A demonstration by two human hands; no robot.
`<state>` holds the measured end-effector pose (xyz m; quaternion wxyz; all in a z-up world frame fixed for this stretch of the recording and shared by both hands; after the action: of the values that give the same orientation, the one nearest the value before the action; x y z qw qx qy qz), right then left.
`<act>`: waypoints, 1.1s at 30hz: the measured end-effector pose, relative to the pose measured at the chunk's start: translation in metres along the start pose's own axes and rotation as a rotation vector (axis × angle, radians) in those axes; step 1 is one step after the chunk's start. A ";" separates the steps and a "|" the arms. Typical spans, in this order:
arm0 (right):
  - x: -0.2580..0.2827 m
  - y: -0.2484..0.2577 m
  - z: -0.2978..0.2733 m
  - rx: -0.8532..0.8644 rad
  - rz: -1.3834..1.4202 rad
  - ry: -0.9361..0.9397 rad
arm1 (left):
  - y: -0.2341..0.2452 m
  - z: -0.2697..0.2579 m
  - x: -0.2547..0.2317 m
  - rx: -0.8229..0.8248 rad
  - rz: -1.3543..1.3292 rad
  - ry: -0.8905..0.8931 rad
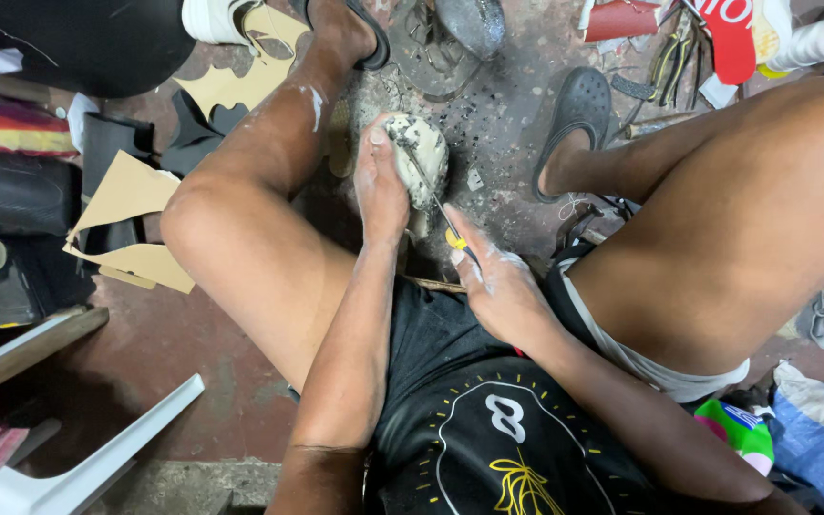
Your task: The person scrapes the bottom of a shoe sole using a tool while holding it in their lap. They repeatedly move the tool across the surface of the sole to remove material.
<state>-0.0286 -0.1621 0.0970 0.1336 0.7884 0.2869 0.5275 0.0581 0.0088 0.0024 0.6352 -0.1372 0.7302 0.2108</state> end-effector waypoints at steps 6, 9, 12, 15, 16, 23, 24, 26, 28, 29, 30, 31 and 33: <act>0.002 -0.017 0.007 -0.056 -0.084 0.104 | 0.000 0.000 0.025 -0.065 -0.006 0.122; 0.000 -0.018 0.010 -0.038 -0.213 0.076 | -0.006 -0.002 0.037 -0.080 -0.058 0.177; 0.004 -0.010 0.010 -0.049 -0.203 0.148 | -0.008 -0.003 0.047 -0.065 -0.394 0.393; 0.003 -0.008 0.004 -0.007 -0.141 0.121 | -0.008 0.003 0.046 -0.045 -0.550 0.471; -0.002 -0.008 0.002 0.004 -0.134 0.059 | -0.004 0.003 0.044 -0.040 -0.545 0.467; 0.010 -0.001 0.011 -0.137 0.027 0.274 | -0.007 -0.002 0.021 0.059 -0.282 0.160; 0.008 0.000 0.014 -0.128 -0.003 0.214 | -0.007 -0.002 0.020 0.067 -0.240 0.147; 0.005 0.002 0.014 -0.100 -0.060 0.089 | -0.003 -0.005 0.020 0.065 -0.154 0.134; 0.002 0.002 0.010 -0.019 -0.140 -0.035 | -0.005 -0.004 0.018 0.067 -0.074 0.114; 0.000 0.003 0.011 0.008 -0.179 -0.095 | -0.007 -0.001 0.017 0.073 -0.135 0.126; 0.003 0.005 0.010 0.011 -0.164 -0.069 | -0.007 0.000 0.016 0.076 -0.192 0.145; 0.005 0.008 0.007 0.014 -0.150 -0.042 | -0.006 0.001 0.016 0.079 -0.250 0.165; 0.007 0.007 -0.004 0.012 -0.098 0.035 | 0.002 -0.001 0.020 0.059 -0.243 0.195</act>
<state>-0.0277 -0.1645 0.1073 0.1494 0.7649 0.3306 0.5323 0.0537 0.0113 -0.0166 0.5860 -0.2256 0.7723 0.0964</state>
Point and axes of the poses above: each hand's wrist, its own z-axis towards the middle knuckle, its own y-axis out of the back of the hand, x = y × z, the point moved 6 cm from there along z, towards the middle knuckle, and after that the axes turned 10 degrees about -x, right-handed, at the moved point
